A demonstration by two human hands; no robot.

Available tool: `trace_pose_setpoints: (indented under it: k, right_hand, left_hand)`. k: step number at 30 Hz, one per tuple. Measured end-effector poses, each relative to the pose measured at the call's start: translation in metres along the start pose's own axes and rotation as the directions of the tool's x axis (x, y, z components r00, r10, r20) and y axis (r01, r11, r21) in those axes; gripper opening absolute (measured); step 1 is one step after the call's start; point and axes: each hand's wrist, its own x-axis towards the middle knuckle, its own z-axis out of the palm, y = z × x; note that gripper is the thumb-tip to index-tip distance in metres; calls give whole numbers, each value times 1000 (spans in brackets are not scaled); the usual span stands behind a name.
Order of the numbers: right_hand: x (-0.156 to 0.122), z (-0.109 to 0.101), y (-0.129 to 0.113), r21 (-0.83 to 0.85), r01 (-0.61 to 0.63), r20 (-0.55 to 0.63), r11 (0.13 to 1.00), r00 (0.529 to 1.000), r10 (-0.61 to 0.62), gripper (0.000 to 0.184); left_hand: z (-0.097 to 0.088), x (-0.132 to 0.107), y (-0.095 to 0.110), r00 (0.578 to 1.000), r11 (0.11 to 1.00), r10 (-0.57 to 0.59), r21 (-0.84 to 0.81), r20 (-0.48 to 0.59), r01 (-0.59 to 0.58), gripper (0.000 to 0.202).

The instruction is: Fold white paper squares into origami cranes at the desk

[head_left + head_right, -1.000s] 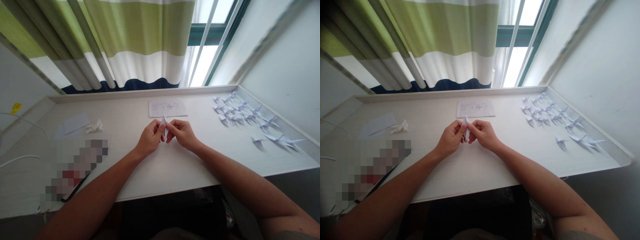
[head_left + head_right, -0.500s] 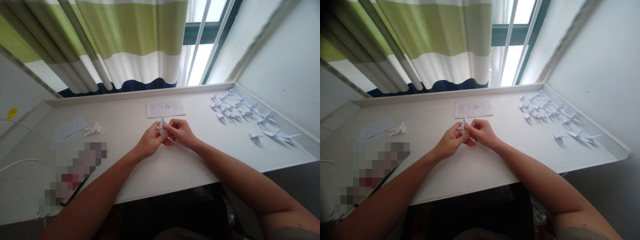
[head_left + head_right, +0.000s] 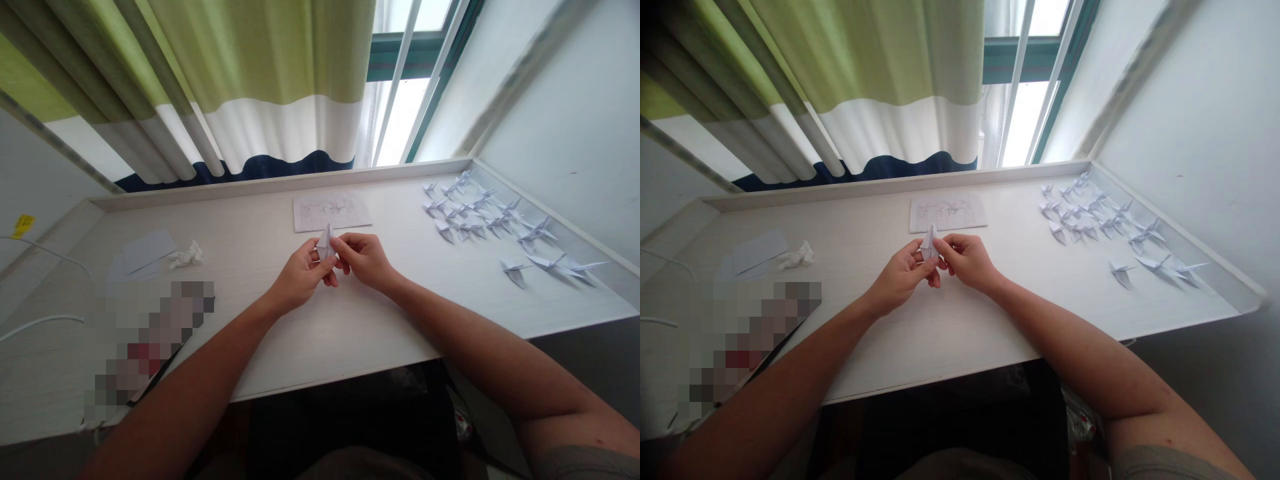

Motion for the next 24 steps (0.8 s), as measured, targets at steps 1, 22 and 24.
trace_pose_setpoints:
  k: [1, 22, 24]
  right_hand:
    - [0, 1, 1, 15, 2, -1, 1000, 1000, -2, 59]
    - [2, 1, 0, 196, -40, 10, 980, 999, 39, 43]
    - [2, 2, 0, 213, -29, -12, 977, 999, 32, 45]
  left_hand:
    - [1, 0, -1, 1000, 1000, 1, -14, -7, -1, 37]
    - [9, -2, -1, 997, 1000, 18, 3, -78, -18, 30]
    - [11, -3, -1, 998, 1000, 14, 16, -62, -13, 33]
